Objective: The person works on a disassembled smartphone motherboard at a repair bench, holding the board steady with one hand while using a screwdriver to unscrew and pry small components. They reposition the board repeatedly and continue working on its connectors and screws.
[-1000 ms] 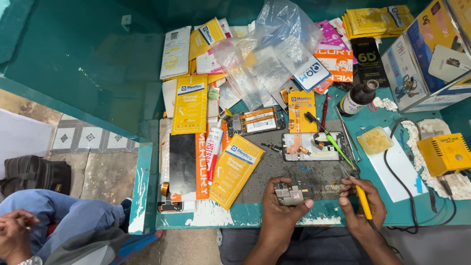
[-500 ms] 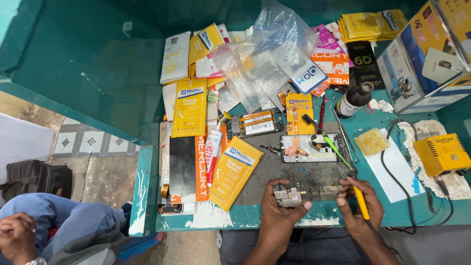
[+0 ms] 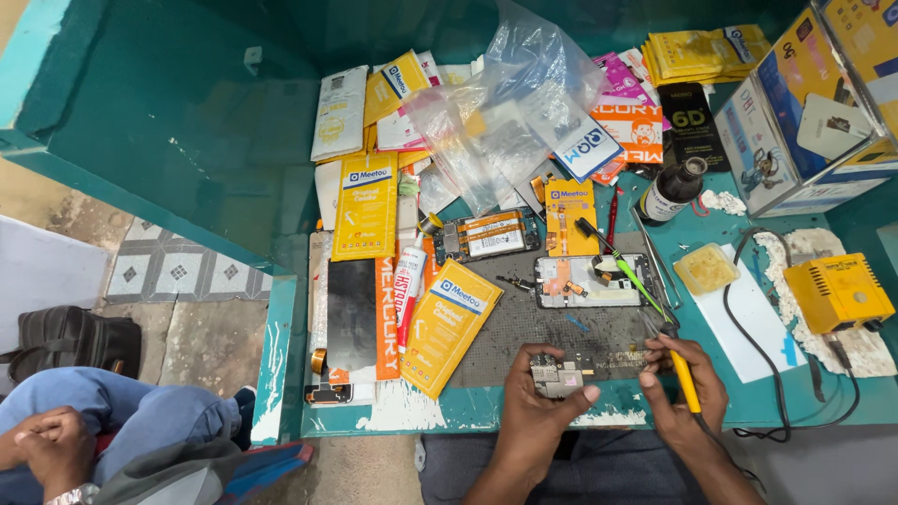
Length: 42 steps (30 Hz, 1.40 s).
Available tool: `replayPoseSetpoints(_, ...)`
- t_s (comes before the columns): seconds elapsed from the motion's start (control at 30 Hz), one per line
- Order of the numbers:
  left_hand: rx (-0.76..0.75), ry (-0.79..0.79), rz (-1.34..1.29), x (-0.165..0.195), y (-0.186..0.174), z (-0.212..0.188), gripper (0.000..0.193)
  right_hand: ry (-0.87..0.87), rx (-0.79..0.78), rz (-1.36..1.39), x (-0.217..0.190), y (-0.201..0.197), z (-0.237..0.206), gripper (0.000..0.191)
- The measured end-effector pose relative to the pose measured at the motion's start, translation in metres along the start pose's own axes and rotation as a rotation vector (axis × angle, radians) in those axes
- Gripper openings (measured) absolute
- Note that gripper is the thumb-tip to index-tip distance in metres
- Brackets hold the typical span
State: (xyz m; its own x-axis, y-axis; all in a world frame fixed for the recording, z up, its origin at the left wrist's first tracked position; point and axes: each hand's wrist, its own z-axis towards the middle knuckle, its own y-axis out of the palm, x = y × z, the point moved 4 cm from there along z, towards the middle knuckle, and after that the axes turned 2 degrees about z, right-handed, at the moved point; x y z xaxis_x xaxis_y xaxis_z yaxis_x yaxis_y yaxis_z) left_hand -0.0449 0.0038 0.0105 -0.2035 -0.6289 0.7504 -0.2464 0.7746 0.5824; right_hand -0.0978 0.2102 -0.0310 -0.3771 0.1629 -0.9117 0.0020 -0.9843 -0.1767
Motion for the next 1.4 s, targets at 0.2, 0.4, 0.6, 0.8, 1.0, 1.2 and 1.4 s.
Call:
replayPoseSetpoints(0.2,-0.07,0.045,-0.021,0.004,0.006,-0.003,0.056,0.005,0.002,-0.019,-0.001,0.001,0.001,0.047)
replayPoseSetpoints(0.4,-0.043,0.011,0.129,0.004,0.003,-0.003,0.063,0.018,-0.003,-0.055,-0.004,0.001,0.003,0.046)
replayPoseSetpoints(0.6,0.036,0.001,0.012,0.002,-0.001,0.002,0.043,-0.014,-0.004,-0.065,-0.007,0.003,0.004,0.046)
replayPoseSetpoints(0.8,0.065,0.045,0.108,0.012,-0.002,0.0,0.043,-0.004,-0.007,-0.052,-0.008,0.003,0.005,0.045)
replayPoseSetpoints(1.0,0.093,0.105,0.014,0.005,-0.013,0.004,0.036,-0.02,-0.005,-0.054,-0.008,0.003,0.003,0.045)
replayPoseSetpoints(1.2,0.157,0.205,0.095,-0.004,-0.032,0.013,0.037,-0.031,-0.004,-0.086,-0.011,0.003,0.004,0.046)
replayPoseSetpoints(1.4,0.198,0.356,0.552,0.004,-0.051,0.022,0.046,-0.058,0.02,-0.441,-0.021,0.012,0.002,0.054)
